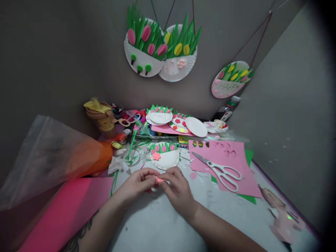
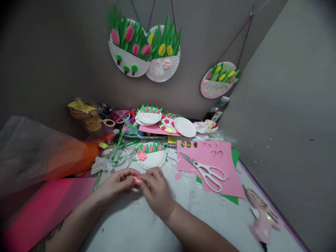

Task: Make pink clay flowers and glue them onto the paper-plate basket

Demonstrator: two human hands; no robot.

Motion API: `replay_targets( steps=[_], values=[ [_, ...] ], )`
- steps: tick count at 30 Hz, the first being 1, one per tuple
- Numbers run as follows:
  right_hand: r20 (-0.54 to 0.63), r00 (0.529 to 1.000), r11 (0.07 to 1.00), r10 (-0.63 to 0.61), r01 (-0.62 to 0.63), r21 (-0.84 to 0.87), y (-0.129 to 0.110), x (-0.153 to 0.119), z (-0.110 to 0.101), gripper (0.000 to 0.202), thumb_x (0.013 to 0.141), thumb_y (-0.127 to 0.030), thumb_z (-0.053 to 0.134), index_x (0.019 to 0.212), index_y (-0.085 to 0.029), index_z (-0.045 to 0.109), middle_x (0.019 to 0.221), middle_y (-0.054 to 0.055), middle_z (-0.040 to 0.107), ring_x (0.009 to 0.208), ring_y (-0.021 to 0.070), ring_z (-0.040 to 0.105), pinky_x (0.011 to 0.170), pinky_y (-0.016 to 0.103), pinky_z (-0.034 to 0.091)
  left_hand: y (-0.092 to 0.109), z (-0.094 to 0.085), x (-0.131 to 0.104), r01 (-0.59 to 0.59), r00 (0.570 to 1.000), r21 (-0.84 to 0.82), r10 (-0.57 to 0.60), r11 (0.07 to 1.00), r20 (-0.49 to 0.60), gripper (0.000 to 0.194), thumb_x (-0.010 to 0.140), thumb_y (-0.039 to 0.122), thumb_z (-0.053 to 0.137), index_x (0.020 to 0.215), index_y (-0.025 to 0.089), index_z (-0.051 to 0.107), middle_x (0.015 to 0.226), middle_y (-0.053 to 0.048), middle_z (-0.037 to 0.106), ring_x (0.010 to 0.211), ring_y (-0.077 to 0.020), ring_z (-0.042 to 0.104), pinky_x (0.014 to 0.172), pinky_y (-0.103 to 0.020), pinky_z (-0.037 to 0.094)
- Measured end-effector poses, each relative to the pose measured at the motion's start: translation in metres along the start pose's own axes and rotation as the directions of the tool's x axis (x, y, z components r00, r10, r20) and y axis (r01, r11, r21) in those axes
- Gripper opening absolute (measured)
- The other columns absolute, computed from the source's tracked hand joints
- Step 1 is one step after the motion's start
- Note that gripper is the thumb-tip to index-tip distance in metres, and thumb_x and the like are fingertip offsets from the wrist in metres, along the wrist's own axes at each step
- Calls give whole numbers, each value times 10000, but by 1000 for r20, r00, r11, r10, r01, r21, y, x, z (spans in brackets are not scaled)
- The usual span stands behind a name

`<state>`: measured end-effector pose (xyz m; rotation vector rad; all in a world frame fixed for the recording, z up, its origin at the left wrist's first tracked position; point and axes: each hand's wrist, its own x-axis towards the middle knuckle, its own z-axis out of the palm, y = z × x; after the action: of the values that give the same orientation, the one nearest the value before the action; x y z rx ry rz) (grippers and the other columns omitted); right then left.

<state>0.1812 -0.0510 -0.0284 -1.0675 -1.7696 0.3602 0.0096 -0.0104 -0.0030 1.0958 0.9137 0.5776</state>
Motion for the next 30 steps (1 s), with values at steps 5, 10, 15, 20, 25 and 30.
replay_targets(
  steps=[5, 10, 15, 20, 25, 30],
  values=[
    [14, 1000, 1000, 15, -16, 18, 0, 0, -1, 215, 889, -228, 582, 1102, -231, 613, 932, 52, 558, 889, 193, 542, 772, 333, 473, -2, 0, 3, -22, 997, -99, 15, 995, -72, 520, 614, 380, 807, 1005, 156, 548, 790, -19, 671, 684, -120, 595, 663, -251, 431],
    [-23, 1000, 1000, -8, 7, -20, 0, -1, -2, 131, 899, -185, 557, 994, -228, 637, 853, 33, 551, 835, 179, 538, 747, 323, 461, -4, -1, 3, -22, 999, -110, 17, 994, -48, 533, 592, 316, 828, 1018, 158, 549, 821, -14, 676, 713, -120, 609, 677, -248, 441],
    [-35, 999, 999, -37, 37, -17, 0, 0, -2, 152, 902, -162, 538, 1005, -230, 627, 866, 35, 564, 845, 178, 543, 749, 318, 464, -5, -1, 0, 24, 1000, -89, -26, 996, -17, 448, 692, 364, 757, 1038, 145, 574, 760, -13, 667, 676, -99, 589, 670, -238, 431],
    [-4, 1000, 999, -29, 28, -23, 1, 0, -3, 170, 895, -224, 570, 1057, -229, 622, 912, 50, 578, 881, 196, 543, 765, 338, 464, -3, 1, 0, -19, 998, -81, 14, 996, -62, 464, 594, 316, 826, 955, 153, 584, 814, -17, 665, 704, -113, 597, 674, -244, 441],
    [10, 999, 999, -34, 34, -35, 1, 0, -1, 155, 901, -179, 544, 1011, -238, 636, 860, 38, 569, 844, 187, 537, 759, 338, 461, -3, 3, 0, -9, 999, -108, 14, 994, 41, 363, 693, 364, 755, 945, 138, 624, 801, -34, 649, 699, -113, 587, 662, -237, 436],
    [40, 999, 999, -31, 32, -25, 3, -5, 0, 341, 880, -205, 569, 1217, -248, 554, 994, 65, 571, 942, 208, 540, 810, 360, 474, -2, 1, 2, -67, 993, -188, 47, 980, -111, 267, 726, 236, 708, 963, 151, 617, 797, -16, 613, 667, -97, 560, 616, -218, 434]
  ],
)
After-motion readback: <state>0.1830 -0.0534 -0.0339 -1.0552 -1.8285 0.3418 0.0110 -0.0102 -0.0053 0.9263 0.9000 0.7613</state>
